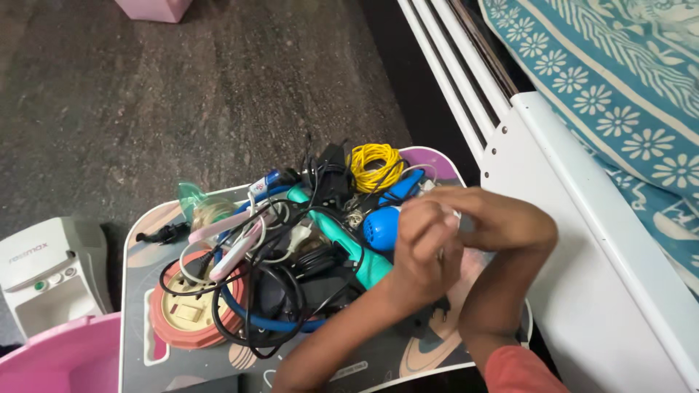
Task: The person sits on the floor with a small lap desk holding cables, plugs and a hair dryer. They handle a green-handled screwdriver, unscrew parts, remove the hair dryer's rear cover, and continue unscrewing the exposed base of the hair dryer by hand and with the screwdriver.
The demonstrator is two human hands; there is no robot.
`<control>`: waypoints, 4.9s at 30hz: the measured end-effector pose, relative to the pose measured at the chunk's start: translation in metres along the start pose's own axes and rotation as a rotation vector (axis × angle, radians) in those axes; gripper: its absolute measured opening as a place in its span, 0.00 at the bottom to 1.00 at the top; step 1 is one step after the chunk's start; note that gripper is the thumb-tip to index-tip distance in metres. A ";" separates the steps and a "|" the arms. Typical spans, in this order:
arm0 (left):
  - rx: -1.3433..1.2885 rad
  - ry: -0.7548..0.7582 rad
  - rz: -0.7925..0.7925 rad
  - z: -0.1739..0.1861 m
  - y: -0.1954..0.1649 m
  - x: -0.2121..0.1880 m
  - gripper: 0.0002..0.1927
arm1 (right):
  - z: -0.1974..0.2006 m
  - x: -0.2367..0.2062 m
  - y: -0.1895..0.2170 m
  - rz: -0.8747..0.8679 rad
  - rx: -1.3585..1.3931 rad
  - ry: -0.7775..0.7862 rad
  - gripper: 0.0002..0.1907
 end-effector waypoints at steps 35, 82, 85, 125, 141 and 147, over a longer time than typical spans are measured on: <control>0.324 1.153 0.308 -0.001 0.022 -0.014 0.30 | -0.003 -0.026 0.030 -0.214 -0.054 -0.021 0.23; 0.017 0.961 0.151 0.000 0.021 0.001 0.20 | -0.006 -0.043 0.073 -0.042 -0.200 -0.173 0.23; 0.037 1.042 0.187 -0.003 0.019 -0.004 0.19 | 0.000 -0.050 0.062 -0.109 -0.197 -0.189 0.22; 0.262 0.887 0.128 0.016 -0.018 0.011 0.22 | -0.010 -0.055 0.057 -0.136 -0.183 -0.144 0.21; 0.248 0.844 0.086 0.023 -0.019 0.017 0.19 | -0.013 -0.052 0.058 -0.132 -0.211 -0.159 0.22; 0.249 0.847 0.108 0.020 -0.017 0.017 0.19 | -0.010 -0.052 0.055 -0.142 -0.214 -0.161 0.22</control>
Point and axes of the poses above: each hand's wrist, its own x-axis towards the middle knuckle, its own z-axis out of the back of the hand, y = z × x, the point moved 7 cm from there along x, towards the middle knuckle, and after that the axes turned 9 degrees about x, right-handed, at the moved point
